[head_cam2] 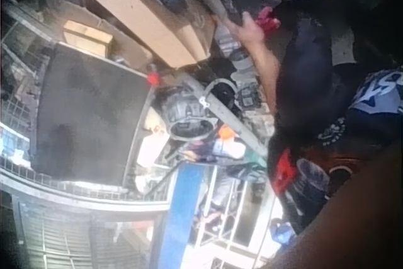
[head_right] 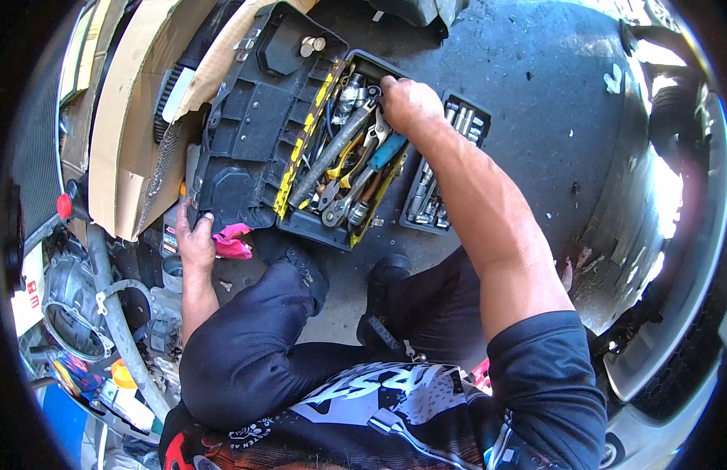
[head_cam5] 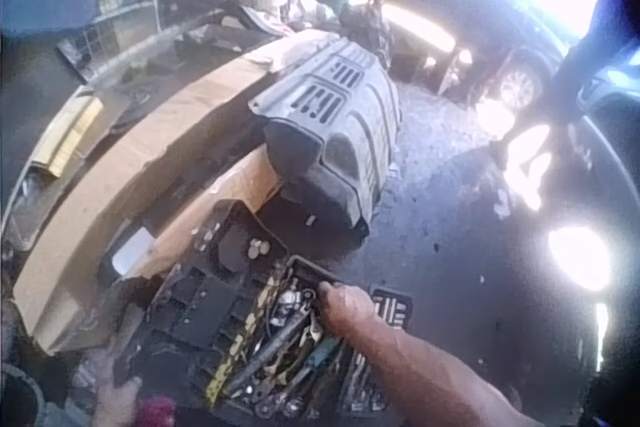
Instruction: Cleaning and organizing mechanical tools while working on a vehicle engine bay.
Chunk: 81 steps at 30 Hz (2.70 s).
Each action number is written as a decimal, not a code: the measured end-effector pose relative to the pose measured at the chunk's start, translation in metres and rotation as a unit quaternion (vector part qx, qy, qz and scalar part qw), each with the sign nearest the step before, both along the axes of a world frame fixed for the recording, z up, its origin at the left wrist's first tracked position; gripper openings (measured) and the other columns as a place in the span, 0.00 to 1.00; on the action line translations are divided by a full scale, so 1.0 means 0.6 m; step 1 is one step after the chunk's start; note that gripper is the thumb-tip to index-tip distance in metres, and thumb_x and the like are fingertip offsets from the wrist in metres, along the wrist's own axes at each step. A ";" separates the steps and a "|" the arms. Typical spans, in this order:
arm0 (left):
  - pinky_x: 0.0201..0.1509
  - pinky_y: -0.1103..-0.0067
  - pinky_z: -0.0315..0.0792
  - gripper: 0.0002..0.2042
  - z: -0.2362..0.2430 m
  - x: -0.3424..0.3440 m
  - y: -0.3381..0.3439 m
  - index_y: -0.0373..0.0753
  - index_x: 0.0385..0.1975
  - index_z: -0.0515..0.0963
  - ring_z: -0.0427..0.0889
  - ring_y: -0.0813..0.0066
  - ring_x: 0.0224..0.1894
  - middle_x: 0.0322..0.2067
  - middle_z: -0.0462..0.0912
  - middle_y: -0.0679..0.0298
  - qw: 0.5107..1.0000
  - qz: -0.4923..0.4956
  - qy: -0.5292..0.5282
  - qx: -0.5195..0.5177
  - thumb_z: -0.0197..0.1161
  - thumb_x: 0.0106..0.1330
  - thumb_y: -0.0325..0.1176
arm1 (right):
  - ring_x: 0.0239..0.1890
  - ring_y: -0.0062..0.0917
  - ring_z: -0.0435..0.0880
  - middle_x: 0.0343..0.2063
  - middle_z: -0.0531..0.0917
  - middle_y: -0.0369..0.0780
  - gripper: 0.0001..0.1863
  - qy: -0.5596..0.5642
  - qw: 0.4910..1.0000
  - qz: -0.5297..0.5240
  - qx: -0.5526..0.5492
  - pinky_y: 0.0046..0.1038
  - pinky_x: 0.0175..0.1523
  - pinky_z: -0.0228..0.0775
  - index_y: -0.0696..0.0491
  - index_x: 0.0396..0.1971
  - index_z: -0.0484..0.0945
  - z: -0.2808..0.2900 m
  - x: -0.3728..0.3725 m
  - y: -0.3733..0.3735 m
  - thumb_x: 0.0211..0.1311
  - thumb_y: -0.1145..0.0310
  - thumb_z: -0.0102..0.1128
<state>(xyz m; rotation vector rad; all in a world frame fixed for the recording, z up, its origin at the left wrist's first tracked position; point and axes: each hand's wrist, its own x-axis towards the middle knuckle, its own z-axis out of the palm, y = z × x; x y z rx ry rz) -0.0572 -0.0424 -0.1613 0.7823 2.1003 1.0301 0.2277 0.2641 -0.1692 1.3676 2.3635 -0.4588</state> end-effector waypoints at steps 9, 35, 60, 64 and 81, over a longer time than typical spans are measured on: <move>0.59 0.75 0.64 0.23 -0.007 0.000 0.000 0.25 0.52 0.69 0.75 0.66 0.51 0.46 0.76 0.53 0.999 -0.006 0.032 -0.004 0.57 0.56 0.27 | 0.54 0.39 0.77 0.54 0.75 0.47 0.21 0.011 0.997 0.073 -0.006 0.36 0.58 0.70 0.49 0.51 0.77 0.003 -0.013 -0.019 0.55 0.70 0.53; 0.58 0.76 0.65 0.22 -0.016 -0.002 -0.011 0.26 0.53 0.68 0.75 0.68 0.50 0.47 0.76 0.54 0.999 0.006 0.030 0.026 0.56 0.57 0.26 | 0.59 0.35 0.70 0.52 0.74 0.43 0.23 0.020 0.972 0.233 -0.018 0.34 0.63 0.65 0.41 0.54 0.75 0.005 -0.056 -0.034 0.58 0.73 0.54; 0.56 0.77 0.67 0.22 -0.007 0.007 -0.002 0.27 0.53 0.69 0.76 0.69 0.48 0.44 0.77 0.56 0.999 0.019 0.014 0.026 0.56 0.57 0.27 | 0.54 0.28 0.73 0.43 0.78 0.34 0.18 0.026 0.926 0.368 -0.078 0.39 0.57 0.60 0.40 0.48 0.78 0.009 -0.067 -0.104 0.57 0.69 0.56; 0.57 0.76 0.67 0.21 -0.015 0.002 -0.006 0.28 0.52 0.69 0.76 0.68 0.48 0.45 0.77 0.56 0.999 0.019 0.006 0.026 0.56 0.57 0.28 | 0.51 0.27 0.74 0.39 0.78 0.33 0.15 0.034 0.919 0.386 -0.069 0.39 0.59 0.58 0.40 0.43 0.79 0.020 -0.036 -0.093 0.55 0.71 0.56; 0.57 0.76 0.66 0.22 -0.013 0.002 -0.013 0.26 0.52 0.68 0.76 0.66 0.49 0.45 0.77 0.53 0.999 0.029 0.024 0.023 0.56 0.57 0.27 | 0.54 0.34 0.74 0.42 0.78 0.41 0.21 -0.017 0.938 0.326 -0.115 0.46 0.64 0.58 0.48 0.46 0.78 0.061 -0.019 -0.057 0.48 0.73 0.59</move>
